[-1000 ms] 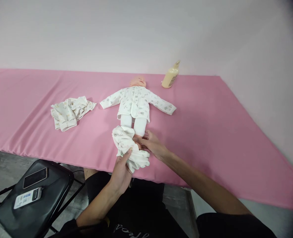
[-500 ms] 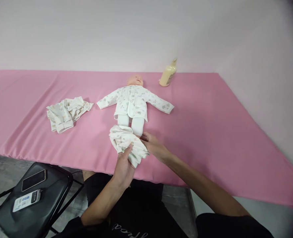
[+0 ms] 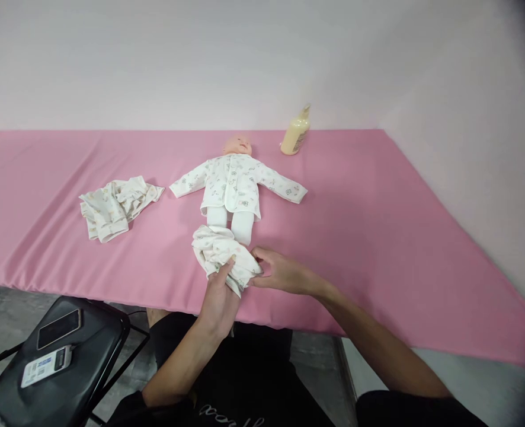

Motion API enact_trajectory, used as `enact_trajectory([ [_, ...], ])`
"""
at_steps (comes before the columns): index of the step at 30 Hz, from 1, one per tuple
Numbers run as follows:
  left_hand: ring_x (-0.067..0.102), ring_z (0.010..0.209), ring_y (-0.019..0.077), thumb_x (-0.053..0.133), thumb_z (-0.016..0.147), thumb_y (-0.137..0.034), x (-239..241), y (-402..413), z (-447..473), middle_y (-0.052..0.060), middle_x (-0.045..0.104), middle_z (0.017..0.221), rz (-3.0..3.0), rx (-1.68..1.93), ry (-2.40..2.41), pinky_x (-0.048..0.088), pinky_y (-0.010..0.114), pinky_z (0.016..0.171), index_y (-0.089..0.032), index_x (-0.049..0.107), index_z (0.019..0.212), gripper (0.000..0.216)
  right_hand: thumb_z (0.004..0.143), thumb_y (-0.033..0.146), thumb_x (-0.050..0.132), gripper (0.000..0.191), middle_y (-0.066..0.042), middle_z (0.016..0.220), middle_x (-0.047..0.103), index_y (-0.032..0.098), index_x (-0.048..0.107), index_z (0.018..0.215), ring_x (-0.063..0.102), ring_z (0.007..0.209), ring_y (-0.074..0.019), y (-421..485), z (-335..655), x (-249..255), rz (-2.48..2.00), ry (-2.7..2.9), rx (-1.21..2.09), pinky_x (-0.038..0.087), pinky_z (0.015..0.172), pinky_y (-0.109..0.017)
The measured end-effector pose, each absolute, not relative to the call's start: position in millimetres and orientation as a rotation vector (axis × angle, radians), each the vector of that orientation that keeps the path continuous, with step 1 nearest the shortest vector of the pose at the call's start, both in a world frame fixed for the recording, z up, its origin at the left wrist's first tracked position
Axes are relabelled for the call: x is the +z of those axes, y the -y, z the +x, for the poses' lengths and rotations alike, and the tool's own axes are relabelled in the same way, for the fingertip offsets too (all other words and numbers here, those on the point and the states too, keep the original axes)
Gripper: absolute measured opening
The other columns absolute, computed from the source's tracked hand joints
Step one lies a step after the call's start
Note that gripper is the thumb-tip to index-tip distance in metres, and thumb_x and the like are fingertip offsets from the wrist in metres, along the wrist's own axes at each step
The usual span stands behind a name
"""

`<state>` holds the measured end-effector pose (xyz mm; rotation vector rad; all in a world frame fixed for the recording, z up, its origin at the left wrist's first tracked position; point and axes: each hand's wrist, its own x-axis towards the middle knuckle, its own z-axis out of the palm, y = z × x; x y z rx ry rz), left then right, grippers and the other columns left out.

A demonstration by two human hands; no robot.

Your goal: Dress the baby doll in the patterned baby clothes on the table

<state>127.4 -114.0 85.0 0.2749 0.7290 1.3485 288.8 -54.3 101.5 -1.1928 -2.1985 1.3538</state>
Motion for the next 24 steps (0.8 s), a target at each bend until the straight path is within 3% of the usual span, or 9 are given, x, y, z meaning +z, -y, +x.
enact_trajectory([
  [4, 0.055, 0.128, 0.0216, 0.067, 0.086, -0.019, 87.9, 112.9, 128.6, 0.007, 0.066, 0.125, 0.254, 1.379, -0.731, 0.043, 0.036, 0.11, -0.021, 0.058, 0.129, 0.043, 0.078, 0.021, 0.058, 0.009, -0.004, 0.103, 0.06, 0.02, 0.059, 0.086, 0.056, 0.09, -0.0193, 49.7, 276.9, 92.2, -1.11, 2.14, 1.259, 0.046, 0.075, -0.032],
  [8, 0.054, 0.129, 0.0214, 0.068, 0.085, -0.018, 90.2, 113.3, 128.2, 0.007, 0.065, 0.127, 0.247, 1.395, -0.734, 0.041, 0.036, 0.113, -0.021, 0.057, 0.132, 0.048, 0.076, 0.018, 0.051, 0.004, 0.002, 0.077, 0.052, 0.021, 0.049, 0.077, 0.047, 0.067, -0.0143, 39.9, 280.7, 77.8, -1.228, 1.938, 1.22, 0.037, 0.058, -0.027],
  [11, 0.052, 0.131, 0.0211, 0.066, 0.086, -0.019, 91.5, 113.4, 128.1, 0.006, 0.064, 0.129, 0.254, 1.382, -0.745, 0.041, 0.036, 0.113, -0.023, 0.058, 0.131, 0.045, 0.077, 0.023, 0.052, 0.012, 0.004, 0.067, 0.045, 0.023, 0.041, 0.072, 0.04, 0.06, -0.0136, 29.7, 281.7, 63.6, -1.391, 1.811, 1.158, 0.03, 0.053, -0.027],
  [14, 0.052, 0.131, 0.0212, 0.064, 0.088, -0.021, 92.1, 113.1, 128.0, 0.006, 0.064, 0.13, 0.259, 1.368, -0.732, 0.041, 0.036, 0.113, -0.023, 0.059, 0.131, 0.043, 0.079, 0.027, 0.054, 0.009, 0.002, 0.076, 0.054, 0.023, 0.048, 0.085, 0.049, 0.068, -0.0165, 20.7, 279.0, 52.8, -1.503, 1.711, 1.064, 0.037, 0.058, -0.029],
  [17, 0.052, 0.13, 0.0209, 0.065, 0.087, -0.022, 92.1, 112.2, 127.8, 0.006, 0.065, 0.128, 0.251, 1.377, -0.729, 0.042, 0.034, 0.112, -0.024, 0.06, 0.13, 0.043, 0.08, 0.027, 0.055, 0.028, -0.002, 0.096, 0.061, 0.022, 0.052, 0.107, 0.058, 0.086, -0.0201, 16.9, 280.9, 51.8, -1.473, 1.634, 1.101, 0.047, 0.072, -0.033],
  [24, 0.054, 0.129, 0.0223, 0.066, 0.086, -0.018, 91.2, 110.4, 127.6, 0.005, 0.065, 0.127, 0.247, 1.383, -0.711, 0.044, 0.035, 0.11, -0.025, 0.058, 0.132, 0.047, 0.069, 0.033, 0.08, 0.064, -0.005, 0.115, 0.065, 0.022, 0.051, 0.125, 0.062, 0.103, -0.0226, 33.2, 293.3, 77.0, -1.136, 1.661, 1.768, 0.052, 0.084, -0.035],
])
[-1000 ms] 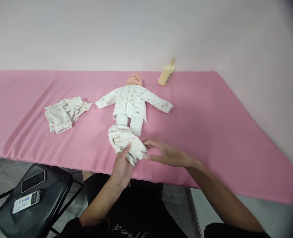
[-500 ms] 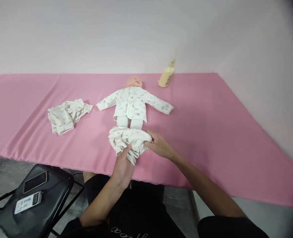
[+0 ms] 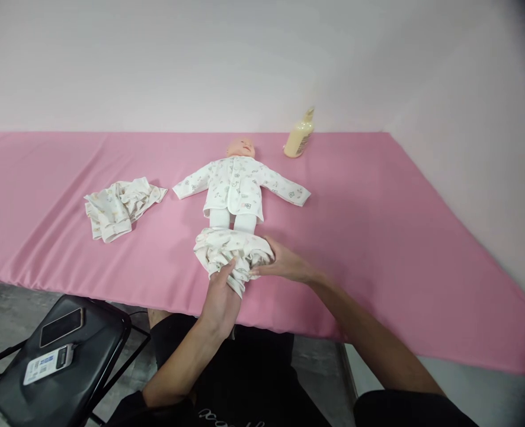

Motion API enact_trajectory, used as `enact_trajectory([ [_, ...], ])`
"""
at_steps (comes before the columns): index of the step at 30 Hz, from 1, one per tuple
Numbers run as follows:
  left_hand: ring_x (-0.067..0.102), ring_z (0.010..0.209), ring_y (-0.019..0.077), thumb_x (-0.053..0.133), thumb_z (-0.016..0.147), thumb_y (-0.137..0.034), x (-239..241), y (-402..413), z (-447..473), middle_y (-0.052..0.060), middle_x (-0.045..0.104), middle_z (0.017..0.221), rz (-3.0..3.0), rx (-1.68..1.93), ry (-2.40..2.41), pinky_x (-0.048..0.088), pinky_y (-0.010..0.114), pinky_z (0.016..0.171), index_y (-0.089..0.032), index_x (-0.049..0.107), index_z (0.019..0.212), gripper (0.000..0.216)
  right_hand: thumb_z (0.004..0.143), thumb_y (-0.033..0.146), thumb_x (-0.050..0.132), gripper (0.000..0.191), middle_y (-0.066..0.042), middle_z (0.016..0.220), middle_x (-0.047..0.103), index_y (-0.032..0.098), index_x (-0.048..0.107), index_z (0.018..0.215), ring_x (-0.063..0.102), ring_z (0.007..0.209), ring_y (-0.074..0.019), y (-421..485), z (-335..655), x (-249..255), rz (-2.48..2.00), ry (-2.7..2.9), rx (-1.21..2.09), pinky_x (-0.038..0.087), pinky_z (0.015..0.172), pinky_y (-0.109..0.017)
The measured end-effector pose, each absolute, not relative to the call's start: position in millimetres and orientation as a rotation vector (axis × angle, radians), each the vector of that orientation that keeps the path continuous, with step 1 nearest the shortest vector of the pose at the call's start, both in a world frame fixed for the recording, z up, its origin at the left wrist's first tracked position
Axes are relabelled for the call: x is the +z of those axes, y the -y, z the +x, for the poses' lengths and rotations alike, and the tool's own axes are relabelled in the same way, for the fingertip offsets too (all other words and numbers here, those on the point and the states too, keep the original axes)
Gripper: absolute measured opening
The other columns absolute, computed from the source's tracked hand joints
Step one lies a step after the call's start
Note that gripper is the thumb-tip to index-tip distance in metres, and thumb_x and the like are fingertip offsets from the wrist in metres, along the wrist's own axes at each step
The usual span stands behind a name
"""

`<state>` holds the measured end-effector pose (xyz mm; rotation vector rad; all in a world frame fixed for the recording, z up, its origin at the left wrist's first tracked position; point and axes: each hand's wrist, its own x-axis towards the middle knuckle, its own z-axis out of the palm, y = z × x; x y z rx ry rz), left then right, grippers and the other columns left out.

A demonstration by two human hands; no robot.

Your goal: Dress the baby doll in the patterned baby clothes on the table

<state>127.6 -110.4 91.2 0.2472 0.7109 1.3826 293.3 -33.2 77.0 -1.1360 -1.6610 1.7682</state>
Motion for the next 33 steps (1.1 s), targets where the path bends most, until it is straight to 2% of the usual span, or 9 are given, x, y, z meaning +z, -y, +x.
enact_trajectory([
  [4, 0.051, 0.131, 0.0221, 0.062, 0.088, -0.014, 90.2, 110.3, 127.1, 0.005, 0.063, 0.129, 0.255, 1.377, -0.698, 0.043, 0.036, 0.111, -0.024, 0.055, 0.134, 0.048, 0.077, 0.04, 0.071, 0.033, -0.002, 0.094, 0.068, 0.02, 0.065, 0.102, 0.063, 0.087, -0.019, 31.9, 288.8, 78.0, -1.1, 1.808, 1.833, 0.05, 0.076, -0.031],
  [8, 0.051, 0.131, 0.0214, 0.06, 0.089, -0.015, 90.0, 110.2, 128.1, 0.006, 0.062, 0.131, 0.238, 1.389, -0.696, 0.041, 0.037, 0.113, -0.023, 0.052, 0.137, 0.049, 0.08, 0.033, 0.063, 0.015, 0.0, 0.079, 0.062, 0.019, 0.062, 0.087, 0.058, 0.072, -0.0162, 14.6, 289.4, 62.7, -1.158, 1.908, 1.643, 0.045, 0.063, -0.028],
  [10, 0.051, 0.131, 0.0215, 0.06, 0.09, -0.018, 90.9, 110.0, 129.5, 0.006, 0.062, 0.131, 0.232, 1.403, -0.691, 0.04, 0.038, 0.114, -0.024, 0.052, 0.138, 0.049, 0.077, 0.025, 0.061, 0.01, -0.001, 0.084, 0.06, 0.02, 0.06, 0.086, 0.057, 0.074, -0.0171, 6.6, 290.1, 53.0, -1.153, 1.93, 1.433, 0.046, 0.063, -0.029],
  [13, 0.052, 0.131, 0.0213, 0.062, 0.09, -0.022, 91.7, 110.3, 131.7, 0.006, 0.061, 0.133, 0.219, 1.411, -0.71, 0.038, 0.038, 0.115, -0.024, 0.053, 0.138, 0.049, 0.075, 0.018, 0.058, 0.012, -0.005, 0.103, 0.057, 0.021, 0.057, 0.086, 0.058, 0.09, -0.0214, 0.8, 288.1, 39.0, -1.108, 1.98, 1.033, 0.049, 0.075, -0.035],
  [16, 0.049, 0.133, 0.0208, 0.063, 0.09, -0.026, 89.3, 112.9, 132.4, 0.005, 0.059, 0.135, 0.252, 1.396, -0.788, 0.037, 0.036, 0.115, -0.026, 0.055, 0.135, 0.045, 0.081, 0.019, 0.054, 0.01, -0.01, 0.122, 0.051, 0.022, 0.056, 0.09, 0.053, 0.112, -0.0262, 1.3, 280.6, 26.4, -1.099, 1.914, 0.677, 0.048, 0.092, -0.041],
  [18, 0.048, 0.133, 0.0215, 0.063, 0.09, -0.028, 86.2, 115.4, 132.0, 0.004, 0.059, 0.136, 0.289, 1.384, -0.851, 0.038, 0.036, 0.113, -0.027, 0.058, 0.132, 0.042, 0.083, 0.019, 0.051, 0.012, -0.011, 0.128, 0.05, 0.022, 0.054, 0.094, 0.05, 0.119, -0.0263, 3.1, 273.1, 19.6, -1.099, 1.824, 0.601, 0.046, 0.096, -0.042],
  [23, 0.05, 0.13, 0.0231, 0.063, 0.09, -0.03, 81.0, 121.0, 129.9, 0.005, 0.062, 0.13, 0.34, 1.368, -0.892, 0.041, 0.036, 0.108, -0.024, 0.062, 0.127, 0.038, 0.083, 0.017, 0.048, 0.023, -0.008, 0.12, 0.057, 0.022, 0.049, 0.105, 0.054, 0.109, -0.0219, 7.1, 255.4, 14.5, -1.182, 1.543, 0.768, 0.047, 0.092, -0.039],
  [27, 0.048, 0.133, 0.0219, 0.061, 0.09, -0.026, 83.4, 123.5, 127.6, 0.004, 0.06, 0.134, 0.357, 1.386, -0.841, 0.038, 0.035, 0.111, -0.026, 0.056, 0.135, 0.045, 0.079, 0.021, 0.054, 0.028, -0.006, 0.109, 0.058, 0.022, 0.048, 0.107, 0.056, 0.101, -0.0212, 9.7, 259.4, 22.3, -1.284, 1.439, 1.039, 0.049, 0.087, -0.037],
  [33, 0.046, 0.135, 0.0232, 0.06, 0.089, -0.02, 85.7, 121.1, 127.3, 0.006, 0.058, 0.137, 0.349, 1.381, -0.772, 0.036, 0.039, 0.114, -0.024, 0.052, 0.139, 0.051, 0.068, 0.029, 0.079, 0.067, -0.01, 0.122, 0.06, 0.021, 0.045, 0.125, 0.06, 0.11, -0.0251, 22.9, 288.4, 40.7, -1.215, 1.45, 1.65, 0.052, 0.088, -0.037],
])
